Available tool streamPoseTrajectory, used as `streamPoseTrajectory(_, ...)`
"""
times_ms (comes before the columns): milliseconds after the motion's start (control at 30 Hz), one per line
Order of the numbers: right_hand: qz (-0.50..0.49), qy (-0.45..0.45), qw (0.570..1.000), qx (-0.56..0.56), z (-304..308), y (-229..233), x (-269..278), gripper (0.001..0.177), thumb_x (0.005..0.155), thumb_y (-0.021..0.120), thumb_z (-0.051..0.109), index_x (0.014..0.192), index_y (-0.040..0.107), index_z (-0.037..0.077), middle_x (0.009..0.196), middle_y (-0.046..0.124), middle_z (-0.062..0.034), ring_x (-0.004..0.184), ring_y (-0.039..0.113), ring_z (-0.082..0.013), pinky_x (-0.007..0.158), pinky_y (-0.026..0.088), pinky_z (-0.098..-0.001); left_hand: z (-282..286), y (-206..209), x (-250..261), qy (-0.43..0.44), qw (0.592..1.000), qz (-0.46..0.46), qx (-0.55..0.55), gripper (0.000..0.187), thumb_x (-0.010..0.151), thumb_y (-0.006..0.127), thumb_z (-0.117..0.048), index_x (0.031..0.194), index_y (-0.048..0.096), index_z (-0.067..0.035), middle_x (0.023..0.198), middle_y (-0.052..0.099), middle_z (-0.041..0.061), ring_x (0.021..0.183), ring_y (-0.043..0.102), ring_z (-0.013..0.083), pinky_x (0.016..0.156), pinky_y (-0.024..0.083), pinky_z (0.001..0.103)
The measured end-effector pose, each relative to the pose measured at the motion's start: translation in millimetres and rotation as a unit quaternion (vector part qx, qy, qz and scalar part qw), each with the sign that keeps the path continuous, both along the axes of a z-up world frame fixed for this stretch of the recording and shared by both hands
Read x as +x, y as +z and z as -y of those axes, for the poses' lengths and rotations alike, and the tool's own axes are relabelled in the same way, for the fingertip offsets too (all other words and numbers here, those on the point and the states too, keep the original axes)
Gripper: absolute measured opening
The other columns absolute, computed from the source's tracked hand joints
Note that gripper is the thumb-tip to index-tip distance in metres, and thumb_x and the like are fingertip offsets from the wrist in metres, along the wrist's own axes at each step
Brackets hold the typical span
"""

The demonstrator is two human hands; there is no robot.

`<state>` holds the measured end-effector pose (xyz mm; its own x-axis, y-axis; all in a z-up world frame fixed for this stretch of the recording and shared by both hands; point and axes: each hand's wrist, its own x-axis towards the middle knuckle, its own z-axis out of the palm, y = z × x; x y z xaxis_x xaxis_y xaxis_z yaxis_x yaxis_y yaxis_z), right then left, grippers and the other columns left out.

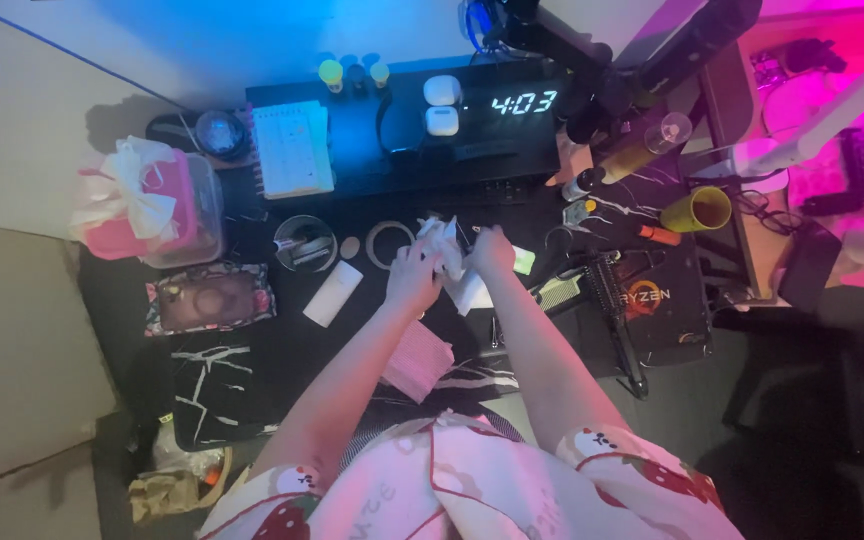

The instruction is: Unboxing a gift and applying decorative stickers to small items on a desk

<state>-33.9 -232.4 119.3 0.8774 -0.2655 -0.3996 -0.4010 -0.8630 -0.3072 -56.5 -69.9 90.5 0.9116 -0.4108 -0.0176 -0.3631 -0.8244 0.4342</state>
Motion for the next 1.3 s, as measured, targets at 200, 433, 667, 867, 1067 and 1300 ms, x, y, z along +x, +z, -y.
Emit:
streamPoseTrajectory(200, 0.018, -0.013, 0.999, 0.036, 6, -15, 10, 0.031, 0.079, 0.071, 0.02, 0.107, 0.062, 0.009, 0.101, 0.063, -0.0132, 0.103, 0.065, -0.0331, 0.086, 0.054, -0.0452, -3, -10, 10, 0.04, 0.999, 0.026, -0.022, 0.041, 0.076, 0.068, -0.032, 0.113, 0.066, -0.016, 0.129, 0.05, 0.013, 0.108, 0.051, 0.0372, 0.078, 0.053, 0.046)
streamPoseTrajectory(433, 0.115, -0.085, 0.984, 0.102, 1, -84, 26, 0.024, 0.08, 0.072, 0.015, 0.096, 0.058, 0.005, 0.099, 0.056, -0.0176, 0.102, 0.061, -0.0391, 0.087, 0.053, -0.045, -4, -3, 9, 0.04, 0.998, 0.014, -0.035, 0.04, 0.078, 0.068, -0.036, 0.114, 0.065, -0.02, 0.127, 0.051, 0.011, 0.107, 0.054, 0.0359, 0.08, 0.052, 0.044)
streamPoseTrajectory(667, 0.101, -0.164, 0.972, 0.135, 8, -106, 31, 0.01, 0.082, 0.07, 0.017, 0.088, 0.066, 0.009, 0.089, 0.062, -0.0134, 0.095, 0.067, -0.0319, 0.082, 0.055, -0.0385, -1, -13, 11, 0.063, 0.996, -0.035, -0.054, 0.037, 0.08, 0.066, -0.036, 0.113, 0.065, -0.021, 0.121, 0.056, 0.01, 0.105, 0.055, 0.0346, 0.084, 0.051, 0.042)
streamPoseTrajectory(867, 0.179, -0.28, 0.751, 0.57, -7, -42, 32, 0.023, 0.083, 0.074, 0.01, 0.104, 0.066, 0.002, 0.075, 0.063, -0.005, 0.042, 0.048, -0.0068, 0.034, 0.037, -0.015, 19, 29, 29, 0.142, 0.928, -0.191, -0.286, 0.035, 0.086, 0.064, -0.041, 0.11, 0.067, -0.017, 0.107, 0.069, 0.011, 0.1, 0.066, 0.0299, 0.086, 0.053, 0.04)
streamPoseTrajectory(1067, 0.167, -0.226, 0.746, 0.604, -27, 28, 16, 0.018, 0.085, 0.073, 0.012, 0.099, 0.067, 0.003, 0.074, 0.063, -0.0082, 0.038, 0.049, -0.0104, 0.027, 0.031, -0.0168, 1, 55, 27, 0.152, 0.862, -0.207, -0.437, 0.035, 0.08, 0.071, -0.025, 0.11, 0.068, -0.007, 0.097, 0.071, 0.011, 0.096, 0.067, 0.0245, 0.089, 0.049, 0.038)
streamPoseTrajectory(1300, 0.128, -0.173, 0.792, 0.571, -54, 66, 22, 0.015, 0.083, 0.071, 0.014, 0.094, 0.069, 0.004, 0.074, 0.065, -0.005, 0.052, 0.056, -0.0089, 0.036, 0.038, -0.014, -37, 12, 29, 0.148, 0.771, -0.295, -0.545, 0.029, 0.081, 0.076, -0.018, 0.104, 0.069, -0.002, 0.089, 0.071, 0.009, 0.083, 0.068, 0.0132, 0.076, 0.055, 0.021)
